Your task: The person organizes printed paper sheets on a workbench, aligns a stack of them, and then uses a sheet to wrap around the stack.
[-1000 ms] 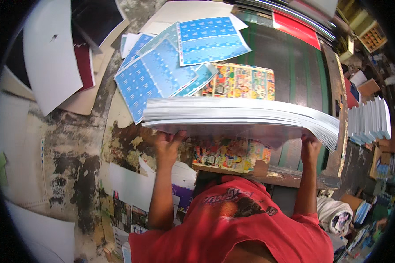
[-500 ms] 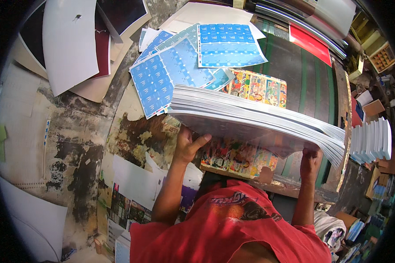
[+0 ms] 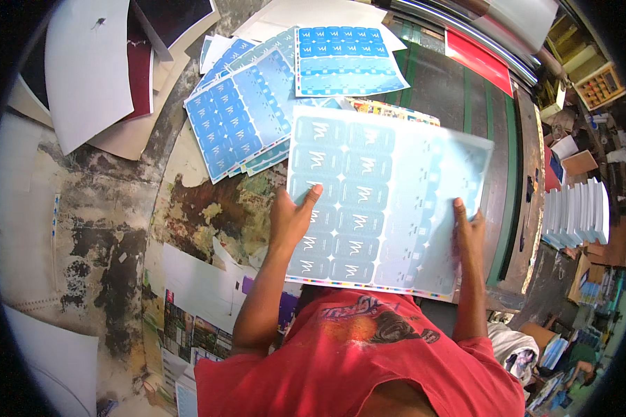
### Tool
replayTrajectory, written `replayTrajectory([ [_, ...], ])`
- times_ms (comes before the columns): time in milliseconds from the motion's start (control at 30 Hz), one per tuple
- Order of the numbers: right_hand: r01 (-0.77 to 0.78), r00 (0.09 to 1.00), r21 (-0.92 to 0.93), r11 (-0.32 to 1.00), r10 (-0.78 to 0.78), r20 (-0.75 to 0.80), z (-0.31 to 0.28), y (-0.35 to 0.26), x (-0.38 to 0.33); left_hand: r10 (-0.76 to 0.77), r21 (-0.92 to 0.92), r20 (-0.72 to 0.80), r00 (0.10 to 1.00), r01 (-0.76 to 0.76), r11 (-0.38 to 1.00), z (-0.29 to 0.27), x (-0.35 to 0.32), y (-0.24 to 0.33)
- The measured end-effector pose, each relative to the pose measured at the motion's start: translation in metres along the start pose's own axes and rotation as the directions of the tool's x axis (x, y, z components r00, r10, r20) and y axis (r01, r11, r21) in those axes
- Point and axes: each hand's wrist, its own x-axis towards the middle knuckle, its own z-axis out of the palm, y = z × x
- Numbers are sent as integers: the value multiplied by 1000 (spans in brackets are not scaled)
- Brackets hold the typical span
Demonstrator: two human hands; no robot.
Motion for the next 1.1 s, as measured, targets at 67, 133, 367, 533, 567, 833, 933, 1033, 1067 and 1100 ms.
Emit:
replayTrajectory([
  [67, 2, 1000, -29, 1000, -2, 0, 20, 16, -1, -129, 110, 73, 989, 120, 987, 18, 12, -42],
  [133, -133, 990, -87, 987, 137, 39, 37, 60, 13, -227, 163, 131, 965, 205, 965, 31, 20, -63],
  [367, -129, 989, -116, 985, 136, 52, 52, 110, 29, -158, 414, -29, 987, 156, 897, 42, 19, -75],
  [533, -228, 964, -103, 968, 239, 115, 51, 122, 39, 78, 475, -200, 977, 27, 879, 48, -2, -65],
  [567, -246, 957, -95, 965, 257, 133, 50, 119, 39, 80, 512, -216, 973, 43, 858, 54, -8, -63],
  [833, 447, 880, -364, 817, -474, 15, 54, 13, 72, 125, 659, -150, 981, 5, 752, 60, -10, -66],
  [933, 784, 602, -35, 620, -746, 286, 154, -81, 78, 97, 661, -160, 982, 34, 750, 60, -9, -66],
  [1033, 915, 304, 51, 399, -769, 562, 253, -108, 96, 177, 682, -215, 960, 17, 731, 60, -8, -67],
  [1067, 948, 226, 27, 318, -728, 647, 272, -114, 103, 168, 675, -205, 964, 15, 737, 59, -6, -65],
  [1100, 970, 134, 55, 235, -714, 687, 287, -112, 110, 150, 668, -199, 968, 22, 744, 58, -7, -64],
])
